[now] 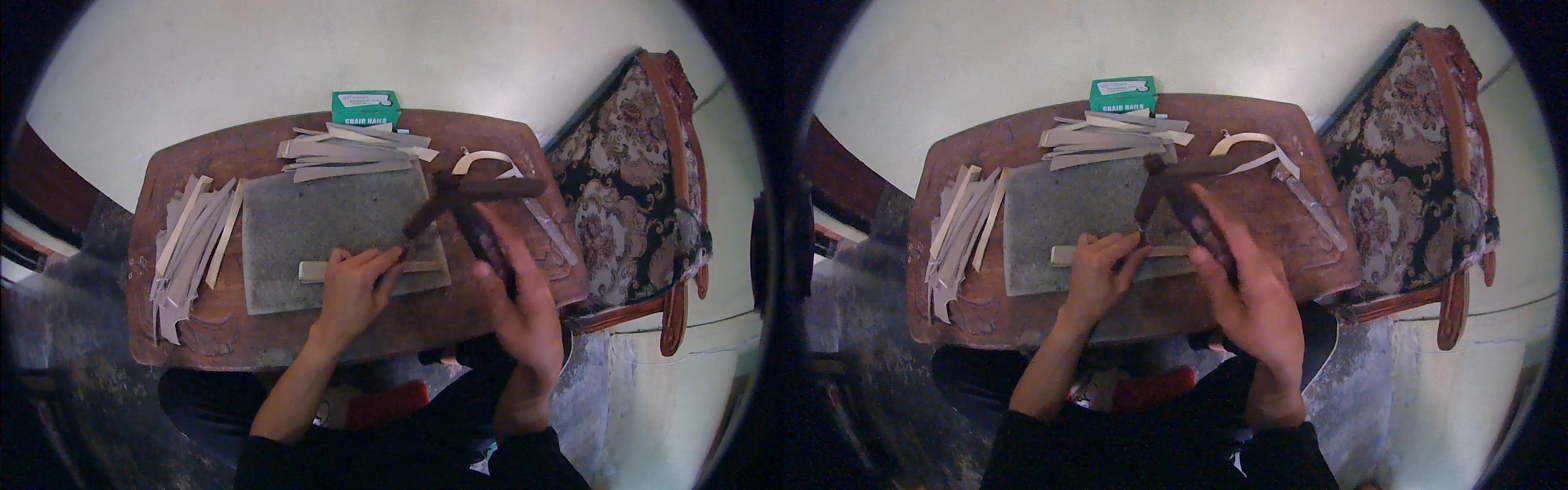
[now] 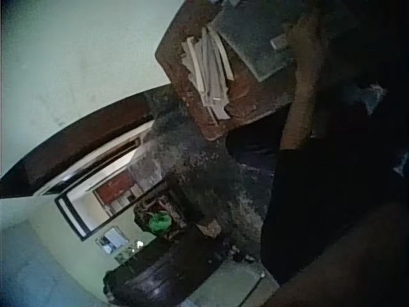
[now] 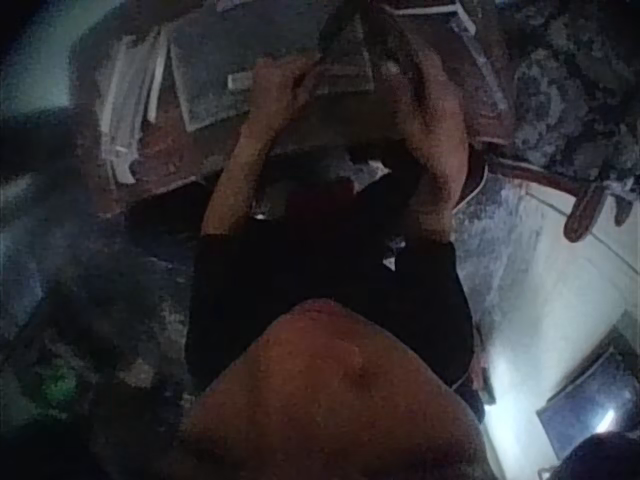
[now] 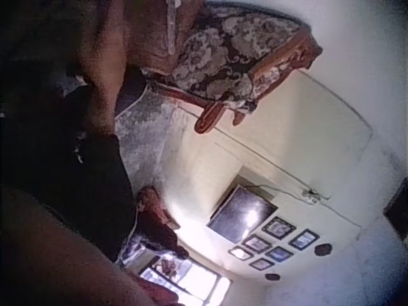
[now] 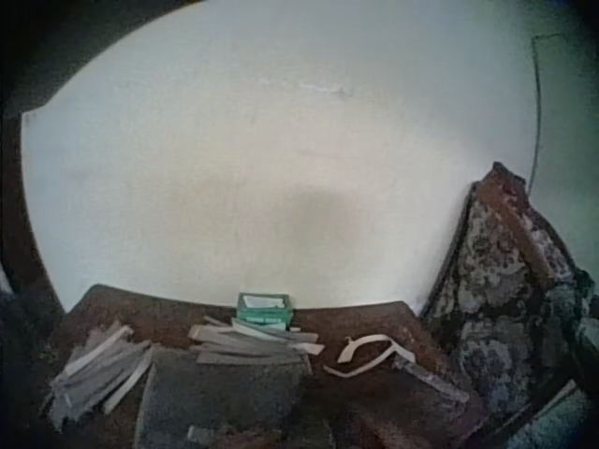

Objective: The person repeatedly hammers small nails into thin wooden strips placed on a gray work mat. They pick up nails, position them on the wood, and strike them with a hammer, occasionally adjusting the wood pieces.

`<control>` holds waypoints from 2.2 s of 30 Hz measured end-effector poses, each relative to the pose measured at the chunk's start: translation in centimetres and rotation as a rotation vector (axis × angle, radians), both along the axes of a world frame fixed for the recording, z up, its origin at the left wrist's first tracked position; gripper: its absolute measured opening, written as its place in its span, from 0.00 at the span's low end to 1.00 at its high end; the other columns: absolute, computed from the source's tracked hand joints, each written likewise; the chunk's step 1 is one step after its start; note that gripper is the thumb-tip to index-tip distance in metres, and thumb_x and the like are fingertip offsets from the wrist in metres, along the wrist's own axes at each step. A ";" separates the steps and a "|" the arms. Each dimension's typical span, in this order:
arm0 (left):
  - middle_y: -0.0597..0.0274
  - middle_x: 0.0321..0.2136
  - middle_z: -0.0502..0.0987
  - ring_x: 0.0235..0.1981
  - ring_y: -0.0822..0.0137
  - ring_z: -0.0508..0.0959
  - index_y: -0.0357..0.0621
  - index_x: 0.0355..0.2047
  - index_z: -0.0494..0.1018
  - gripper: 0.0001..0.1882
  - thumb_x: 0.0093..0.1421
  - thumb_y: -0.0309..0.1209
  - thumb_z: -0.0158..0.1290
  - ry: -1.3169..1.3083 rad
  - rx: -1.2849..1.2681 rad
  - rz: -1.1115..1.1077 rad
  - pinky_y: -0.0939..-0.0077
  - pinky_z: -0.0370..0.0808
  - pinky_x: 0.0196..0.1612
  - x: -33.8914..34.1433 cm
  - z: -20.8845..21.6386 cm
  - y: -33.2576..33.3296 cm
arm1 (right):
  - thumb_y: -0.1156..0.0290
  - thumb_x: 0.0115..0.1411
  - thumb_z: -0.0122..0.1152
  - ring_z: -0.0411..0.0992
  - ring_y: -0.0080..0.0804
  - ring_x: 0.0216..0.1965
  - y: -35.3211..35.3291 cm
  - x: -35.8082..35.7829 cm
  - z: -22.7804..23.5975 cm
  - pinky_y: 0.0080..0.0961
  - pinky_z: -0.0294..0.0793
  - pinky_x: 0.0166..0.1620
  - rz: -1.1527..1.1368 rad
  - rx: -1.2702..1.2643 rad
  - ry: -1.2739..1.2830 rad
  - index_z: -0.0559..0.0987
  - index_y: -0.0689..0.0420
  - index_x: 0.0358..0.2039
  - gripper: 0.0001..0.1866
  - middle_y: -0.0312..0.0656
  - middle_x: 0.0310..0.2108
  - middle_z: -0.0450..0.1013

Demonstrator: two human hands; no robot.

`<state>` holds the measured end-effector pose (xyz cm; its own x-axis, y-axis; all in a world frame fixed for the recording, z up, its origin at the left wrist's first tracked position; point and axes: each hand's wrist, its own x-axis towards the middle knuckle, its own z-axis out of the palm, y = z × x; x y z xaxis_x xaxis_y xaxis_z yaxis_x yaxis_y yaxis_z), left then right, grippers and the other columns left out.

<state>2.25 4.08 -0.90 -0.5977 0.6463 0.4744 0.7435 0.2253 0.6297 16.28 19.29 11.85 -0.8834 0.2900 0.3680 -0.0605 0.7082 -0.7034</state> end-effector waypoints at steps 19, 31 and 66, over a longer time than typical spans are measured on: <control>0.57 0.31 0.81 0.33 0.59 0.78 0.40 0.42 0.81 0.10 0.61 0.27 0.59 -0.162 0.033 -0.091 0.65 0.73 0.35 -4.8 4.2 -4.4 | 0.74 0.51 0.73 0.77 0.38 0.42 4.9 -11.4 -10.0 0.31 0.76 0.47 0.022 -0.314 -0.172 0.77 0.62 0.49 0.24 0.47 0.42 0.78; 0.56 0.33 0.75 0.39 0.50 0.75 0.44 0.41 0.82 0.12 0.56 0.29 0.62 0.118 -0.446 0.064 0.56 0.72 0.43 -7.9 3.6 -7.6 | 0.68 0.50 0.74 0.72 0.47 0.50 5.0 -11.7 -10.9 0.35 0.73 0.54 0.085 0.071 -0.236 0.80 0.54 0.49 0.24 0.45 0.46 0.73; 0.65 0.40 0.80 0.35 0.75 0.76 0.40 0.49 0.78 0.16 0.60 0.24 0.63 -0.732 0.439 0.357 0.78 0.74 0.39 -6.4 5.5 -24.4 | 0.71 0.56 0.70 0.74 0.46 0.45 -9.3 -21.6 -5.1 0.35 0.73 0.49 0.603 0.153 -0.167 0.83 0.54 0.46 0.16 0.47 0.42 0.78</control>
<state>-4.15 -20.37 4.60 -0.9742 0.2179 0.0582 0.0584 -0.0054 0.9983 -5.31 9.95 6.72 -0.9240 -0.3201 0.2091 -0.3776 0.6775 -0.6312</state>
